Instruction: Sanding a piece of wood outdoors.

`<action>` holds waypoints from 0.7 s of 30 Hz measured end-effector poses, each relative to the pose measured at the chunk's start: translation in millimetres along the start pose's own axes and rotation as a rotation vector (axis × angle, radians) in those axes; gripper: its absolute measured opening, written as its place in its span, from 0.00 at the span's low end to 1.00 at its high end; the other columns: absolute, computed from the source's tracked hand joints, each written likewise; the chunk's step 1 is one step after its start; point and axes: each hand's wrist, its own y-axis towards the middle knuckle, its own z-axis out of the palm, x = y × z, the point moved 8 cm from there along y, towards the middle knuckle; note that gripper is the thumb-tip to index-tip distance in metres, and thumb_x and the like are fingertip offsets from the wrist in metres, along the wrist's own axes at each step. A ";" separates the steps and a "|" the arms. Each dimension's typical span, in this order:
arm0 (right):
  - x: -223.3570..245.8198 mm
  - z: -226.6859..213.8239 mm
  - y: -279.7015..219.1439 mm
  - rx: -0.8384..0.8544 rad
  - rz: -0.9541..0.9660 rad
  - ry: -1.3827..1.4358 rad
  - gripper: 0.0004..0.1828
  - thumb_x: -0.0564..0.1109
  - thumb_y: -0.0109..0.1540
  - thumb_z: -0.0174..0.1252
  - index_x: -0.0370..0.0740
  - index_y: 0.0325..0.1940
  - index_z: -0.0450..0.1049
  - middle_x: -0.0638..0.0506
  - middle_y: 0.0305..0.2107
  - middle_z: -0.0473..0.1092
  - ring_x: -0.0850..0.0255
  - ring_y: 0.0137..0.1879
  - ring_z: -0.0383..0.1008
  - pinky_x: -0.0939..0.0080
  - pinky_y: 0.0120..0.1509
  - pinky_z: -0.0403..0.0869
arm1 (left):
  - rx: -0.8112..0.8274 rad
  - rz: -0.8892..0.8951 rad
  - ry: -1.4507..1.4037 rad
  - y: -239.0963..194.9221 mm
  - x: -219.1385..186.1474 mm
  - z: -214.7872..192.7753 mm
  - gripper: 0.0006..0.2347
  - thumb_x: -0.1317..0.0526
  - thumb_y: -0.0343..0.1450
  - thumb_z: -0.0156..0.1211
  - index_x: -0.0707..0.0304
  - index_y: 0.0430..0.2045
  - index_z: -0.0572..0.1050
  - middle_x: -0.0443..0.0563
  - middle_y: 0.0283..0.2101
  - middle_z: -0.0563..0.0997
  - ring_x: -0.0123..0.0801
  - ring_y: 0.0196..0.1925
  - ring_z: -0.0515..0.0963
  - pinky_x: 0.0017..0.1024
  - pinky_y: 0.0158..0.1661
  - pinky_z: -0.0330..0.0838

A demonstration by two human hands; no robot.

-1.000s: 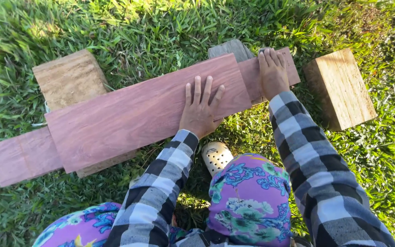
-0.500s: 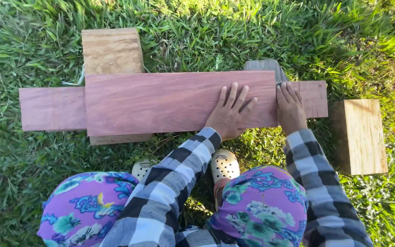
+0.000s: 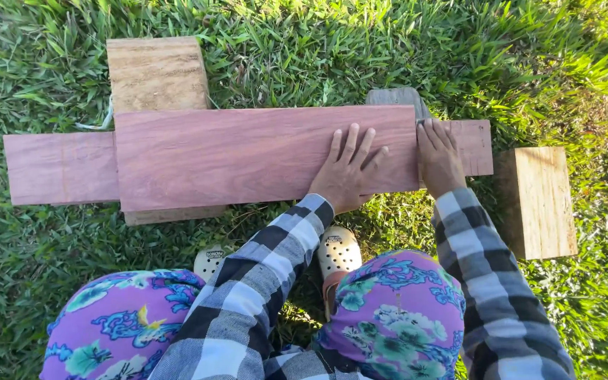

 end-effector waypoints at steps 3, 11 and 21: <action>-19.7 17.2 6.5 0.025 -0.022 -0.044 0.29 0.33 0.64 0.52 0.26 0.71 0.64 0.34 0.67 0.65 0.43 0.77 0.60 0.45 0.82 0.54 | -0.001 -0.006 -0.001 -0.9 1.5 1.6 0.43 0.34 0.64 0.61 0.50 0.74 0.54 0.66 0.77 0.47 0.67 0.78 0.41 0.65 0.72 0.34; -101.4 20.2 -16.8 0.091 0.236 -0.230 0.33 0.27 0.61 0.50 0.31 0.73 0.67 0.37 0.68 0.67 0.46 0.76 0.64 0.46 0.81 0.55 | 0.009 -0.003 -0.019 -0.7 2.3 0.6 0.43 0.35 0.64 0.62 0.49 0.74 0.54 0.66 0.77 0.47 0.67 0.78 0.41 0.65 0.72 0.34; -62.4 -20.6 -5.0 0.201 0.243 -0.056 0.19 0.33 0.71 0.48 0.39 0.66 0.71 0.44 0.64 0.72 0.46 0.68 0.67 0.51 0.76 0.61 | -0.014 -0.010 -0.052 -1.8 2.9 0.7 0.44 0.36 0.63 0.63 0.49 0.74 0.54 0.65 0.78 0.47 0.66 0.79 0.42 0.64 0.73 0.34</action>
